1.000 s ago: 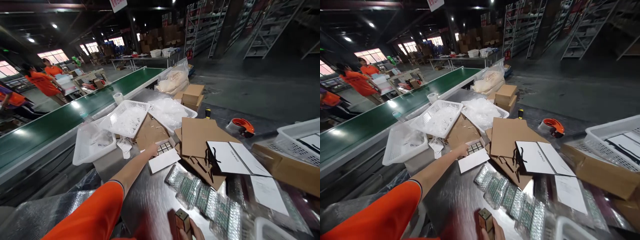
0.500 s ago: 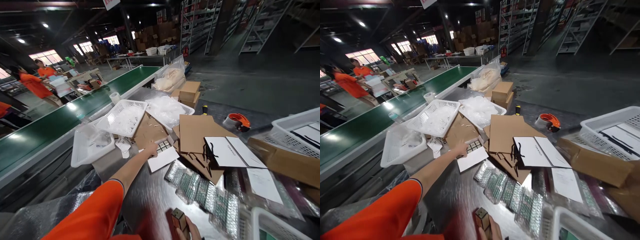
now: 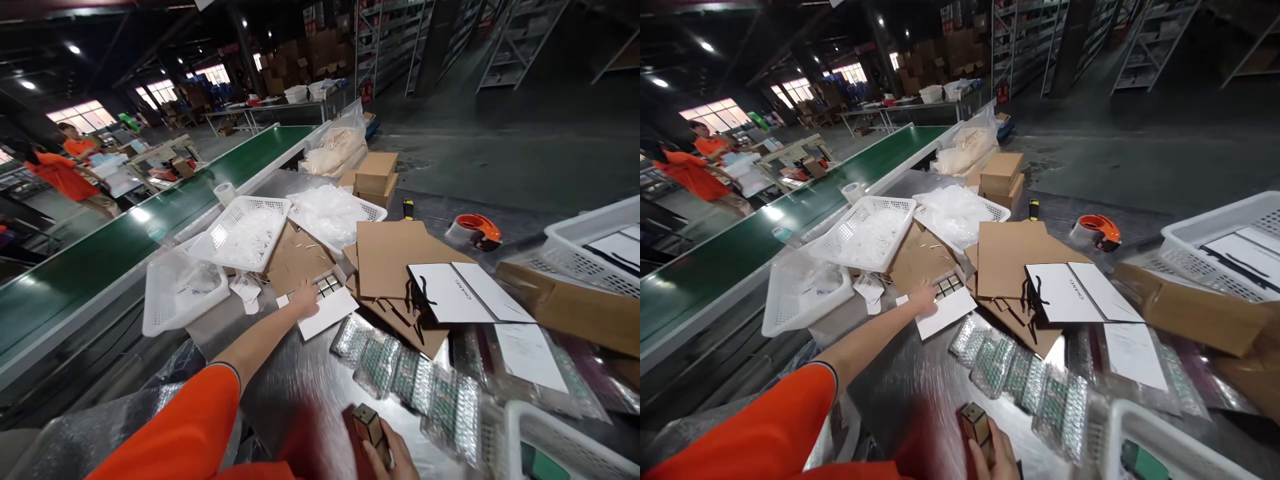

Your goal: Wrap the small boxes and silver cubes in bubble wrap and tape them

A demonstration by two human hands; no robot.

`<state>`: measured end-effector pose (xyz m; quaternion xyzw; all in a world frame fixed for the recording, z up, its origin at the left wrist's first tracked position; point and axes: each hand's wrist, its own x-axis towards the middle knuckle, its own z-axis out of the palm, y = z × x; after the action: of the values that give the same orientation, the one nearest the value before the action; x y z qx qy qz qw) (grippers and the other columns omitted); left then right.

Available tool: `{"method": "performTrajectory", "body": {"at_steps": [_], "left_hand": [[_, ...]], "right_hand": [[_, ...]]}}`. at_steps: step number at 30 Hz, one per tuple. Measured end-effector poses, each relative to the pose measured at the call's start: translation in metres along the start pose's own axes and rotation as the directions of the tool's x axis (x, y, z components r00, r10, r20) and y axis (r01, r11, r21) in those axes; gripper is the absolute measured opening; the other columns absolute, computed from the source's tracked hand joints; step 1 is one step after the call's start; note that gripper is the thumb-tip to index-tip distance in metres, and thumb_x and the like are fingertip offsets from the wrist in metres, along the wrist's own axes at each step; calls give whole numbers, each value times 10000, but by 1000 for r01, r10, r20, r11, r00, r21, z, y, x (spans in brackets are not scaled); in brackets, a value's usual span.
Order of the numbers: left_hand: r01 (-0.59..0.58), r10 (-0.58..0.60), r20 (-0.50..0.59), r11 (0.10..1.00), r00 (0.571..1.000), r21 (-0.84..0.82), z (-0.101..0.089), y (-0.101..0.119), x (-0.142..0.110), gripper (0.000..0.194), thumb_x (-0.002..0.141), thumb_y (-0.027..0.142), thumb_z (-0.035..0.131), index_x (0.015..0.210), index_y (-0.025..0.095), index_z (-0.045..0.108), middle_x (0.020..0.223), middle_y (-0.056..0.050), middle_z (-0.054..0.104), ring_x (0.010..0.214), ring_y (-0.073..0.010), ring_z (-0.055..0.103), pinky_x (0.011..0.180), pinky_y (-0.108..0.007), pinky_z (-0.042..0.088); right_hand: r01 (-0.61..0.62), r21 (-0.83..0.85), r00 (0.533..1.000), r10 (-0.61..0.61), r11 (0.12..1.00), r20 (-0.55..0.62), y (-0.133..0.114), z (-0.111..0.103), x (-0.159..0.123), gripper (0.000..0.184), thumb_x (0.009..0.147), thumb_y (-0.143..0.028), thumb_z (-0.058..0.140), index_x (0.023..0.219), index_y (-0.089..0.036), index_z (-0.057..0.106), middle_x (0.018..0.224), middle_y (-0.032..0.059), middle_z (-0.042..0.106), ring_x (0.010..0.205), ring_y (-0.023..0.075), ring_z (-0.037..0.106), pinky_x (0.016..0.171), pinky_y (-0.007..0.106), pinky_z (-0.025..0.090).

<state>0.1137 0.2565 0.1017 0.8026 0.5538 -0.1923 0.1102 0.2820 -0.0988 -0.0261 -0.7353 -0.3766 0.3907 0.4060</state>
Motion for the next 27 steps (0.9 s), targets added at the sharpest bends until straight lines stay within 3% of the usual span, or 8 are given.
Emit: {"method": "performTrajectory", "body": {"at_steps": [3,7,11,14,17,21,24,27], "left_hand": [[5,-5,-24,1000,1000,6,-4,1,-5,502,754,243,636,1248,154,620,1328,-190,535,1250,-361,481,1013,-452,424],[10,-14,-122,999,992,-31,-30,-3,-19,455,814,303,606,1245,161,615,1271,-165,555,1214,-347,482,1012,-451,420],[-96,70,-283,992,957,-81,-33,-1,-72,474,784,339,650,1229,181,611,1390,-144,474,1287,-347,422,1093,-447,371],[-227,194,-222,964,955,-135,14,10,-134,476,754,357,674,1195,187,619,1494,-141,395,1348,-348,383,1149,-439,330],[-245,262,51,945,964,-218,86,28,-188,479,726,336,682,1181,198,621,1489,-148,431,1340,-345,421,1128,-448,364],[-261,300,99,921,949,-288,163,50,-218,557,723,308,658,1252,151,580,1500,-210,424,1361,-373,411,1154,-507,320],[-290,314,11,888,949,-357,185,57,-219,604,766,283,610,1351,167,513,1511,-196,426,1403,-367,385,1170,-531,289],[-314,326,-45,853,944,-416,189,53,-221,755,779,271,616,1485,166,369,1603,-199,302,1481,-351,294,1193,-522,261]], "right_hand": [[-9,16,999,9,1000,-47,-5,2,-1,619,739,-674,652,1139,-204,693,1149,119,742,1073,305,698,915,361,570],[-34,2,998,34,999,-55,-13,-3,-2,625,728,-683,626,1116,-198,694,1146,129,743,1072,305,693,920,372,559],[-71,-105,996,64,992,-68,-23,-5,-5,612,739,-694,579,1078,-199,699,1072,133,750,977,311,704,837,389,562],[-25,-247,1000,22,969,-15,-35,3,-7,572,808,-633,528,1111,-175,689,1011,143,735,921,306,697,807,387,542],[-4,-438,997,40,899,73,-53,19,-8,497,898,-460,488,1266,-155,625,1016,150,708,911,294,690,785,373,517],[-32,-641,978,157,767,139,-78,47,-12,449,939,-350,514,1367,-219,556,1076,156,662,941,301,679,716,362,494],[-49,-691,970,198,721,138,-89,64,-15,452,951,-364,507,1382,-231,539,1111,170,642,974,308,665,712,368,494],[-57,-673,965,214,738,152,-89,74,-18,467,969,-404,456,1389,-215,529,1110,159,642,942,279,671,733,359,500]]}}
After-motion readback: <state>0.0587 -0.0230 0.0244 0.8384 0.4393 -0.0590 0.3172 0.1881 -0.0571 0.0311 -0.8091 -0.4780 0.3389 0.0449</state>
